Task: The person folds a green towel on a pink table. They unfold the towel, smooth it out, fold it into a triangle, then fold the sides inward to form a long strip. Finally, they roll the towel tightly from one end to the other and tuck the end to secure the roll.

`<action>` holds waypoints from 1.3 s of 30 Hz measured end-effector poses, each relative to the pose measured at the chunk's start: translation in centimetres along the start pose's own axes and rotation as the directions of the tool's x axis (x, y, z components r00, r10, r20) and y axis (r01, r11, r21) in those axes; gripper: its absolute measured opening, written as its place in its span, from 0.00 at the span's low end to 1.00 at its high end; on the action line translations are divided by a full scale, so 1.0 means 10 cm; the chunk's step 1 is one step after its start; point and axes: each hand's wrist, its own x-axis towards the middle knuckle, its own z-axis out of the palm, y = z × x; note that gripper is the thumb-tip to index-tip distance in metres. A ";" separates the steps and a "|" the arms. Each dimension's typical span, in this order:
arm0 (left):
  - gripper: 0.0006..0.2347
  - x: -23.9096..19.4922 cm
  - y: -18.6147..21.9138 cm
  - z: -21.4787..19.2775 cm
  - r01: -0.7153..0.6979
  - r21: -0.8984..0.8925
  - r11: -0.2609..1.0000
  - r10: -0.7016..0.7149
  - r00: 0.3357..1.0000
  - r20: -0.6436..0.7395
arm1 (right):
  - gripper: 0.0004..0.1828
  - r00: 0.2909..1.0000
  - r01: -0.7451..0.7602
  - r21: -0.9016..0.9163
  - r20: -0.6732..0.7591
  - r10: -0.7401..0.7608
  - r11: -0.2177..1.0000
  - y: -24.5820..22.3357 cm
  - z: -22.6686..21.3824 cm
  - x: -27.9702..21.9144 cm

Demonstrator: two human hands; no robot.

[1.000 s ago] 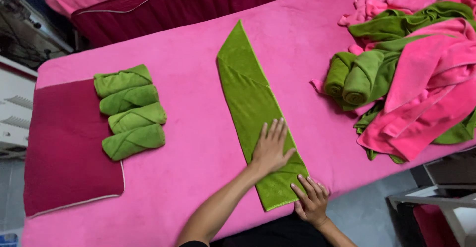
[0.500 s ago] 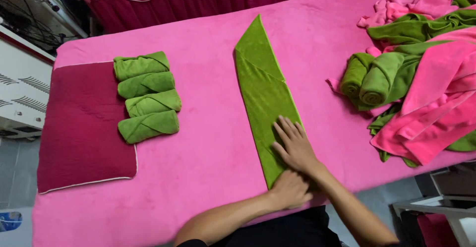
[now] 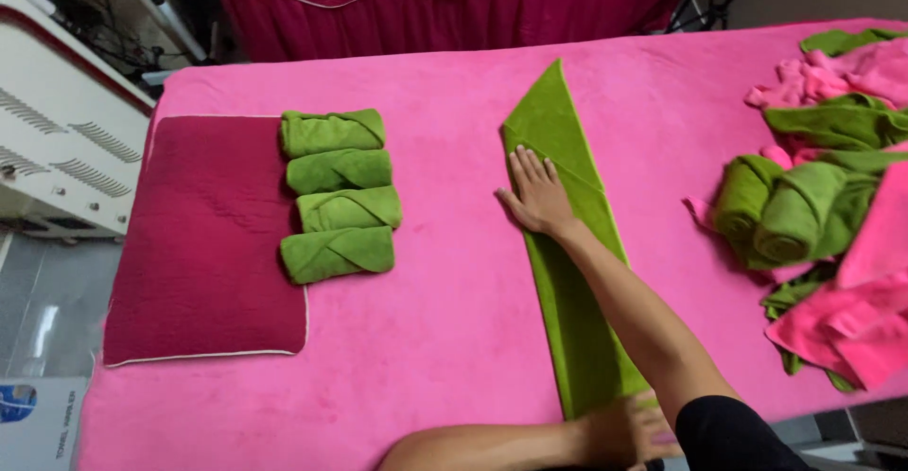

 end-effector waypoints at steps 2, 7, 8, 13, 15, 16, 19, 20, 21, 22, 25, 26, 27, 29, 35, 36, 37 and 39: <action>0.09 -0.05 0.08 0.04 0.002 -0.115 0.993 -0.040 0.942 -0.334 | 0.45 1.000 -0.012 -0.002 -0.006 0.012 1.000 0.01 0.07 0.21; 0.13 -0.09 0.07 0.64 -0.003 -0.012 1.000 0.001 0.991 -0.135 | 0.45 0.998 -0.041 -0.003 0.044 0.041 0.999 0.00 0.11 0.58; 0.15 -0.07 0.04 0.68 -0.028 0.068 0.997 0.029 0.999 -0.016 | 0.45 0.999 -0.037 -0.013 0.022 0.037 0.999 0.01 0.13 0.64; 0.15 0.17 0.00 0.66 0.058 0.111 0.992 -0.075 0.985 0.155 | 0.44 0.988 -0.103 0.042 0.117 0.097 0.994 -0.14 -0.07 0.68; 0.14 0.11 0.01 0.68 0.072 0.082 0.994 -0.085 0.981 0.173 | 0.43 0.992 -0.099 0.067 0.089 0.093 0.993 -0.12 -0.07 0.63; 0.11 0.06 0.01 0.70 0.036 -0.021 0.999 -0.038 0.997 -0.071 | 0.41 0.994 -0.081 0.091 0.080 0.074 0.992 -0.10 -0.07 0.60; 0.09 0.03 0.01 0.07 -0.045 -0.130 0.991 0.005 0.957 -0.289 | 0.40 0.995 -0.067 0.128 0.085 0.056 0.989 -0.04 -0.13 0.39; 0.09 0.07 -0.01 -0.24 -0.052 -0.137 0.989 0.013 0.961 -0.276 | 0.40 0.994 -0.050 0.136 0.106 0.035 0.990 -0.02 -0.16 0.30; 0.09 0.08 0.01 -0.20 -0.061 -0.151 0.987 0.018 0.962 -0.272 | 0.40 0.993 -0.067 0.136 0.108 0.052 0.989 0.04 -0.19 0.15; 0.12 0.09 0.03 -0.16 -0.043 -0.040 0.998 0.039 0.995 -0.095 | 0.40 0.995 -0.041 0.099 0.096 0.032 0.994 0.10 -0.22 0.00; 0.25 0.05 0.07 -0.19 -0.080 0.088 0.993 0.071 0.993 0.098 | 0.41 0.993 -0.069 0.035 0.095 0.066 0.997 0.32 -0.34 -0.52; 0.27 0.04 0.07 -0.23 -0.101 0.105 0.989 0.089 0.990 0.111 | 0.41 0.988 -0.113 0.012 0.105 0.111 0.994 0.40 -0.39 -0.69; 0.27 0.06 0.06 -0.37 -0.113 0.100 0.989 0.101 0.988 0.114 | 0.41 0.987 -0.125 0.011 0.100 0.123 0.992 0.44 -0.44 -0.85; 0.29 0.11 0.07 -0.65 -0.104 0.054 0.993 0.097 0.988 0.118 | 0.41 0.971 -0.193 0.071 0.155 0.181 0.979 0.51 -0.53 -1.19; 0.27 0.09 0.23 -0.76 -0.144 -0.025 0.989 0.146 0.981 0.127 | 0.43 0.974 -0.168 0.046 0.161 0.159 0.985 0.45 -0.67 -2.03; 0.27 0.07 0.27 -0.72 -0.151 -0.031 0.988 0.154 0.979 0.134 | 0.43 0.973 -0.179 0.050 0.158 0.169 0.983 0.44 -0.67 -2.16; 0.24 0.06 0.32 -0.69 -0.154 -0.084 0.985 0.163 0.980 0.113 | 0.42 0.979 -0.158 0.044 0.141 0.151 0.986 0.42 -0.67 -2.29; 0.21 0.03 0.39 -0.68 -0.157 -0.141 0.978 0.171 0.981 0.093 | 0.41 0.983 -0.141 0.038 0.126 0.135 0.989 0.39 -0.69 -2.54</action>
